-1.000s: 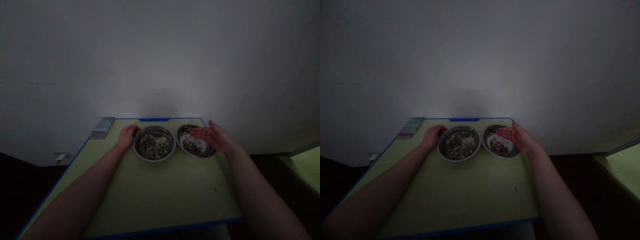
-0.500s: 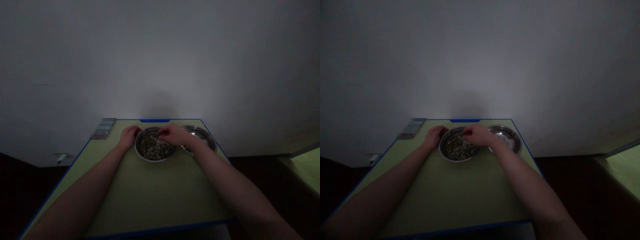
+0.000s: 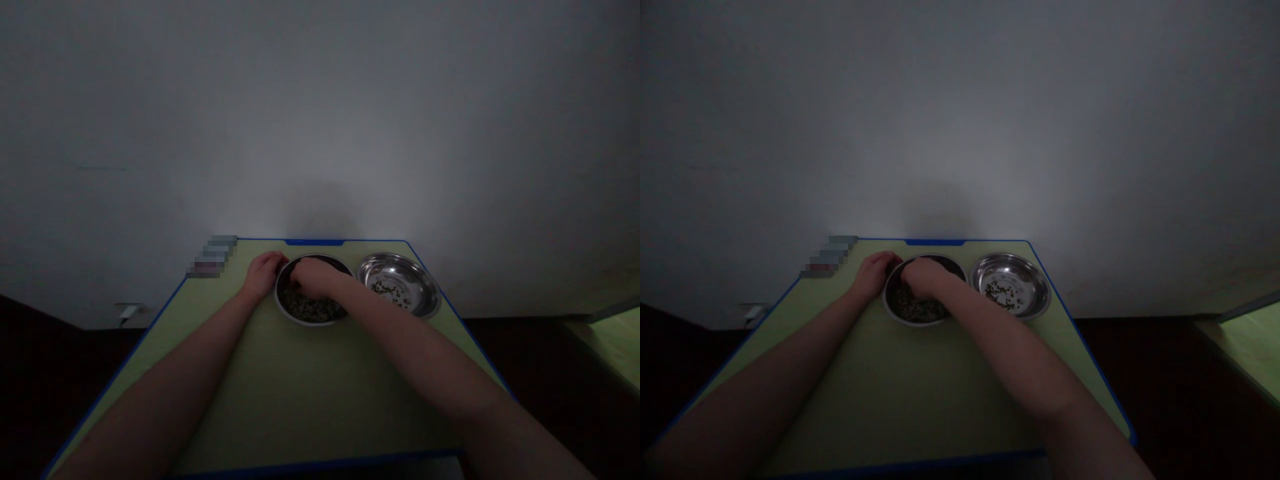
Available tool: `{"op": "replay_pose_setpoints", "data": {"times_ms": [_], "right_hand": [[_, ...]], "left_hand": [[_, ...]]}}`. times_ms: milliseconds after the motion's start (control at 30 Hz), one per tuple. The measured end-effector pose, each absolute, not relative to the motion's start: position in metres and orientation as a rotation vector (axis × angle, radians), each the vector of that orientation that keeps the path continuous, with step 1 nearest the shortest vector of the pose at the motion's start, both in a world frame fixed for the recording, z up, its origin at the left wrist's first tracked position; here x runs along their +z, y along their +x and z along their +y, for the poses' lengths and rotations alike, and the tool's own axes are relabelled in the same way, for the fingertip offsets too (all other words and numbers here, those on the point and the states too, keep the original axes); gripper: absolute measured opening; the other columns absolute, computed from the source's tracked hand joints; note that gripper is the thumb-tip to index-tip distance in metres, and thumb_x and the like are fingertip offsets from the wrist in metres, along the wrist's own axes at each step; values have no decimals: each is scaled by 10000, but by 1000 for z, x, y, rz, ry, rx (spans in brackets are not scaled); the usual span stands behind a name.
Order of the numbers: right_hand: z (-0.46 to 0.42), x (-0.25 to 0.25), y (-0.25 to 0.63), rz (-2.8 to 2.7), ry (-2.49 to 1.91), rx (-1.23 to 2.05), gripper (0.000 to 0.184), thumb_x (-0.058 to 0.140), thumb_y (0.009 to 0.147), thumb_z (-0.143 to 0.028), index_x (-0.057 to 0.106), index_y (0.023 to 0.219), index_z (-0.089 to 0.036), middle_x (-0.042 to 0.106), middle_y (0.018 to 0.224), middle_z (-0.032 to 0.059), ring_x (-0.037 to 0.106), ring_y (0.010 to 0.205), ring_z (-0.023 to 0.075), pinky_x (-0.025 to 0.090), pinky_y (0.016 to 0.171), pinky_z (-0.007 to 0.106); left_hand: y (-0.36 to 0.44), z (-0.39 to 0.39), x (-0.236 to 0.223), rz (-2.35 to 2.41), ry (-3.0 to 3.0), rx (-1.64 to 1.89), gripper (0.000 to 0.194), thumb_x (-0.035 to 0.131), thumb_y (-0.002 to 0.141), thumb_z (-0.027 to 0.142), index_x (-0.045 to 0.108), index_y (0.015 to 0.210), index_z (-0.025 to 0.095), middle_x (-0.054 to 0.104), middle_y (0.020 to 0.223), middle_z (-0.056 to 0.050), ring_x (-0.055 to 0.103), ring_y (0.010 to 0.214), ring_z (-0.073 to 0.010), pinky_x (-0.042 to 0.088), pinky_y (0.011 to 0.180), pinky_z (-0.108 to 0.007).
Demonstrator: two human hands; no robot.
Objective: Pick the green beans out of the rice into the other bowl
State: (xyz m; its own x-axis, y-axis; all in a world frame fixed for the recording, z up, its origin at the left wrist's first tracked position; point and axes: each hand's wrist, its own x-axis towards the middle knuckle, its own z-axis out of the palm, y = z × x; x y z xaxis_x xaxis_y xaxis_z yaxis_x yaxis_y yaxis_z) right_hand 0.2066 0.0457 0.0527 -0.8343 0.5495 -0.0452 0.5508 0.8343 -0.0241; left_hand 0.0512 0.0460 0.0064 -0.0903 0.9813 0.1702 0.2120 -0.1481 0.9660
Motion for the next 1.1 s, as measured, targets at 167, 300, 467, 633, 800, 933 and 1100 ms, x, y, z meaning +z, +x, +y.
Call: {"op": "replay_pose_setpoints", "data": {"times_ms": [167, 300, 467, 633, 800, 933, 1100], "right_hand": [[40, 54, 202, 2931, 897, -16, 205, 530, 718, -122, 690, 845, -142, 687, 896, 117, 610, 808, 214, 432, 741, 301], [43, 57, 207, 2971, 980, -116, 197, 524, 714, -138, 691, 816, -158, 692, 868, 97, 610, 767, 210, 432, 692, 295], [53, 62, 218, 2989, 1223, -735, 174, 520, 731, -165, 691, 762, -165, 695, 765, 52, 609, 703, 180, 436, 638, 268], [57, 61, 230, 2501, 1541, -1845, 121, 536, 739, -104, 647, 741, -151, 686, 715, 31, 599, 601, 120, 450, 528, 215], [58, 62, 242, 2049, 1574, -2399, 201, 491, 707, 14, 622, 680, -136, 655, 606, 19, 600, 553, 115, 488, 526, 219], [56, 66, 250, 1830, 1594, -2571, 238, 446, 703, 38, 619, 689, -124, 665, 627, 38, 623, 574, 128, 519, 579, 244], [56, 66, 256, 1685, 1589, -2676, 206, 430, 795, -77, 620, 718, -101, 667, 636, 73, 637, 616, 151, 529, 617, 270]], "left_hand": [[50, 48, 4, 1378, 1445, 1325, 303, 475, 728, 414, 623, 637, 167, 598, 578, -13, 534, 567, -146, 417, 564, -252], [49, 48, 3, 1379, 1461, 1311, 323, 469, 734, 430, 628, 648, 162, 599, 579, -15, 534, 567, -147, 417, 565, -251], [50, 47, 4, 1379, 1477, 1326, 329, 466, 733, 430, 622, 641, 156, 596, 568, -14, 528, 549, -144, 415, 555, -251], [51, 47, 3, 1381, 1465, 1332, 328, 463, 740, 417, 631, 641, 153, 596, 556, -10, 524, 536, -137, 407, 540, -245], [50, 48, 3, 1364, 1467, 1321, 325, 462, 749, 415, 630, 644, 158, 588, 550, -8, 517, 532, -137, 407, 536, -246], [51, 46, 7, 1397, 1486, 1302, 329, 453, 749, 411, 630, 633, 159, 583, 544, -6, 511, 529, -137, 409, 546, -250], [53, 44, 9, 1403, 1445, 1308, 318, 462, 734, 408, 624, 628, 155, 575, 536, -5, 504, 524, -136, 406, 540, -251]]}}
